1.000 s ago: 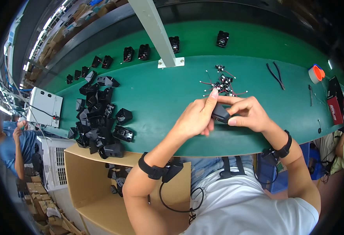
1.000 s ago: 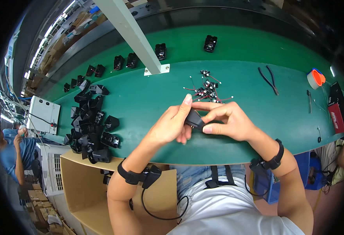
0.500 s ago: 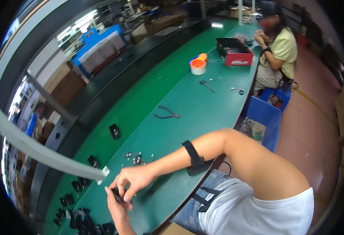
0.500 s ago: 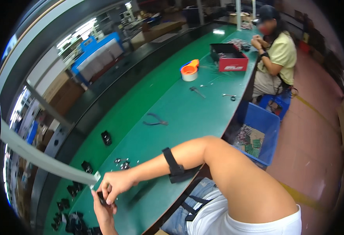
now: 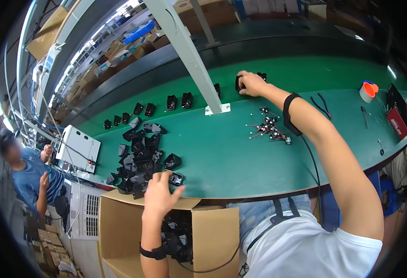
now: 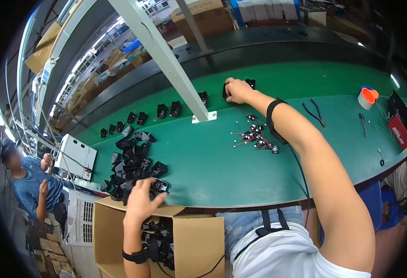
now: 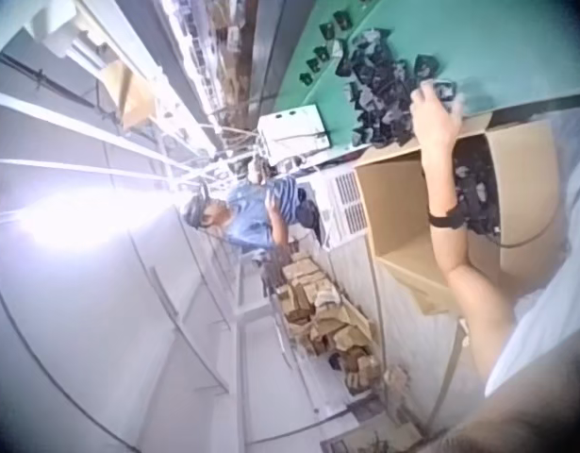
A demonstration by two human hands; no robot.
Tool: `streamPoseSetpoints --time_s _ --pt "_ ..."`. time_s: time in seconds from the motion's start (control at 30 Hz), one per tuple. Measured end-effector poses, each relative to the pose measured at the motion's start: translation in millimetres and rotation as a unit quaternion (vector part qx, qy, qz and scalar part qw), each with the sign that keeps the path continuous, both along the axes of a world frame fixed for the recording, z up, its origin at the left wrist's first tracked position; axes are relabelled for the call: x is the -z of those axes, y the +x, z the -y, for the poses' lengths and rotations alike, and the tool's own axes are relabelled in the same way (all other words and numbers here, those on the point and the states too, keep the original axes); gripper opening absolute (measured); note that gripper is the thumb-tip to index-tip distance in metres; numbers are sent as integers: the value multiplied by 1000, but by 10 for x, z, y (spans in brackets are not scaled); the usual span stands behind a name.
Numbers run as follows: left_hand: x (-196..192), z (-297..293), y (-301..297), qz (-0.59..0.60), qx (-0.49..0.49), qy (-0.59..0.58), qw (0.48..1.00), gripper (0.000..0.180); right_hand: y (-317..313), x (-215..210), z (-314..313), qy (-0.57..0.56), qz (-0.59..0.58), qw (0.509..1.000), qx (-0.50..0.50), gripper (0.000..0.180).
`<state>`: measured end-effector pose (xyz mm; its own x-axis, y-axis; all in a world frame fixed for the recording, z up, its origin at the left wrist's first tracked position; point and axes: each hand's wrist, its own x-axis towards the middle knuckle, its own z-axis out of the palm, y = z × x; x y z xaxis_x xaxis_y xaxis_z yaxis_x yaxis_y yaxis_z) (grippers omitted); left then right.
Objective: The person unpacks small black plastic housings from a cardboard box and assembles them with small circuit boards on a green workbench. They handle the components one at a time, inserting the boards into the housings and placing the finished units on the table.
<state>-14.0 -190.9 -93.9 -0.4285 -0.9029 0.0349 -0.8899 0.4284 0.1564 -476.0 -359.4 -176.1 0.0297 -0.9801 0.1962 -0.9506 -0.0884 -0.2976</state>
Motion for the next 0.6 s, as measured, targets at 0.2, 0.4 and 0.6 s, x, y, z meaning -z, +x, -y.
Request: streamPoseSetpoints --time_s 0.2,0.4,0.6 --pt "272 -32 -166 118 -39 32 992 68 41 0 -116 -51 -94 993 -39 33" --pt "499 92 -121 211 -19 12 977 42 -194 -506 -851 24 -9 984 -179 27" --pt "561 199 -49 159 20 -29 987 25 -528 -390 -1370 49 79 989 -112 24"
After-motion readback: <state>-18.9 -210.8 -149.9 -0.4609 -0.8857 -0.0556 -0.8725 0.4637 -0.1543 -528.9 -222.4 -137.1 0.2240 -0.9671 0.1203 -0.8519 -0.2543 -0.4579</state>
